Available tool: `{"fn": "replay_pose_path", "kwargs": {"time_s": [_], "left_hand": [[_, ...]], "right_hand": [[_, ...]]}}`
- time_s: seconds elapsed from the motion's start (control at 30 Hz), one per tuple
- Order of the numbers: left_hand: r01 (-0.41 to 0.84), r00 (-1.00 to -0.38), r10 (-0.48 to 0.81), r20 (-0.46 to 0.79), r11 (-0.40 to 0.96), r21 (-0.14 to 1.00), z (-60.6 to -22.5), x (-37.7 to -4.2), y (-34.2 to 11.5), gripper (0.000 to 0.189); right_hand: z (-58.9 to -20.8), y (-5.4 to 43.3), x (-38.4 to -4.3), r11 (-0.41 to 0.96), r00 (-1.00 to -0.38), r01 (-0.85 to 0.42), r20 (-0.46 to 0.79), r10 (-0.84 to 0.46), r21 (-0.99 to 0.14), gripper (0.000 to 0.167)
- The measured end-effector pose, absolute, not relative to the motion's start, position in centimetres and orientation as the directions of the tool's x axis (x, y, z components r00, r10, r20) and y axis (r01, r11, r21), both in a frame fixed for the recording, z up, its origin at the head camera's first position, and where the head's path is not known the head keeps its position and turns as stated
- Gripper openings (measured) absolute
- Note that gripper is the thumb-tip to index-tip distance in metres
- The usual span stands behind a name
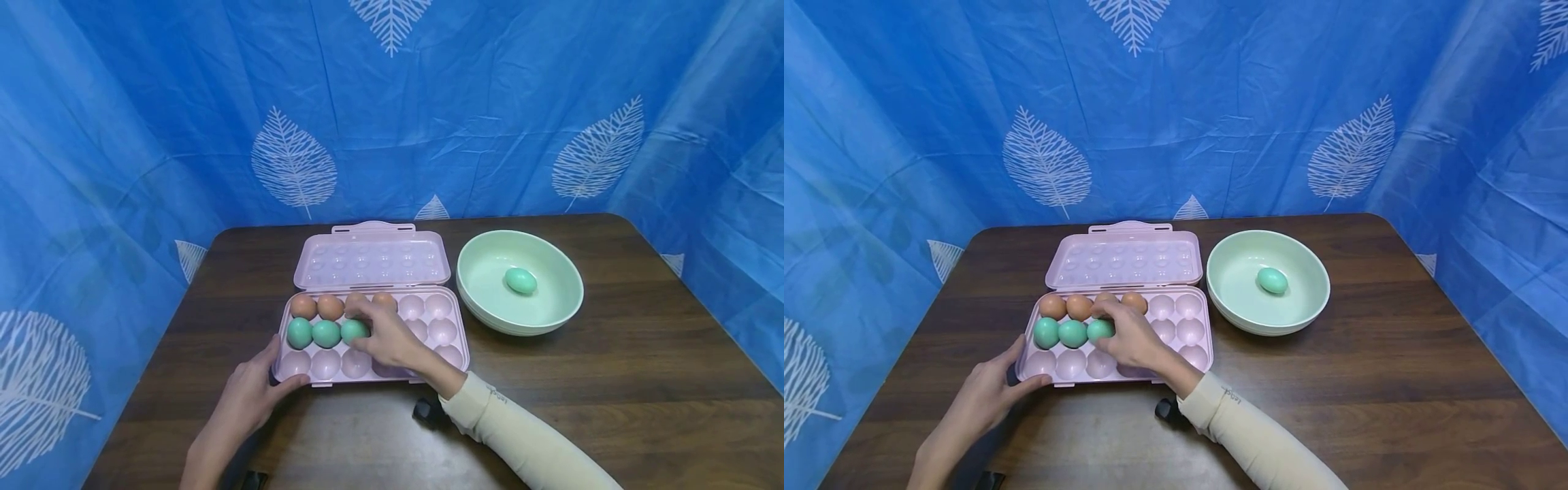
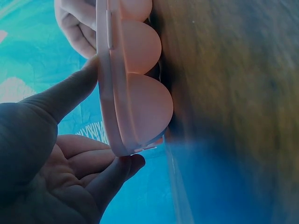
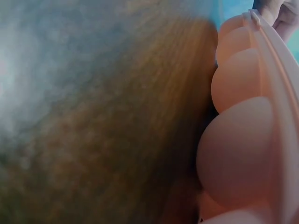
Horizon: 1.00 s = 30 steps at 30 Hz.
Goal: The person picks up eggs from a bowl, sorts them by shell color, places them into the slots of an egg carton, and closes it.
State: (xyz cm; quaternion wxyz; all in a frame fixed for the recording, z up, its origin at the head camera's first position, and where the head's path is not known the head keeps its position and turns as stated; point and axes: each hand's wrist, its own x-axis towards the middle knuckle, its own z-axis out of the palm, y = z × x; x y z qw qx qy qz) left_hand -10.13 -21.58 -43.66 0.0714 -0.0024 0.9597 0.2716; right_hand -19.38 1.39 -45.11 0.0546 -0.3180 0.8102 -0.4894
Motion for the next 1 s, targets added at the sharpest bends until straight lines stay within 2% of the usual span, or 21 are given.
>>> {"fn": "replay_pose_path", "kwargs": {"time_s": [0.13,0.4,0.6,1.0], "left_hand": [[-0.049,-0.989,0.031,-0.144,0.853,0.519,-43.6,-10.3,-21.5,0.102],[-0.046,-0.989,0.035,-0.146,0.852,0.521,-43.6,-10.3,-21.5,0.105],[-0.031,-0.991,0.041,-0.127,0.854,0.519,-43.8,-10.1,-21.6,0.104],[-0.055,-0.989,0.028,-0.149,0.851,0.522,-43.8,-10.3,-21.5,0.104]], "right_hand": [[-45.0,1.7,-19.2,0.303,-0.806,-0.437,0.219,-0.549,-0.847,0.042],[-44.7,2.2,-19.0,0.307,-0.787,-0.491,0.264,-0.558,-0.815,0.041],[-44.7,2.9,-18.7,0.342,-0.816,-0.461,0.24,-0.526,-0.819,0.045],[-43.6,5.9,-19.0,0.243,-0.845,-0.396,0.247,-0.474,-0.886,0.045]]}}
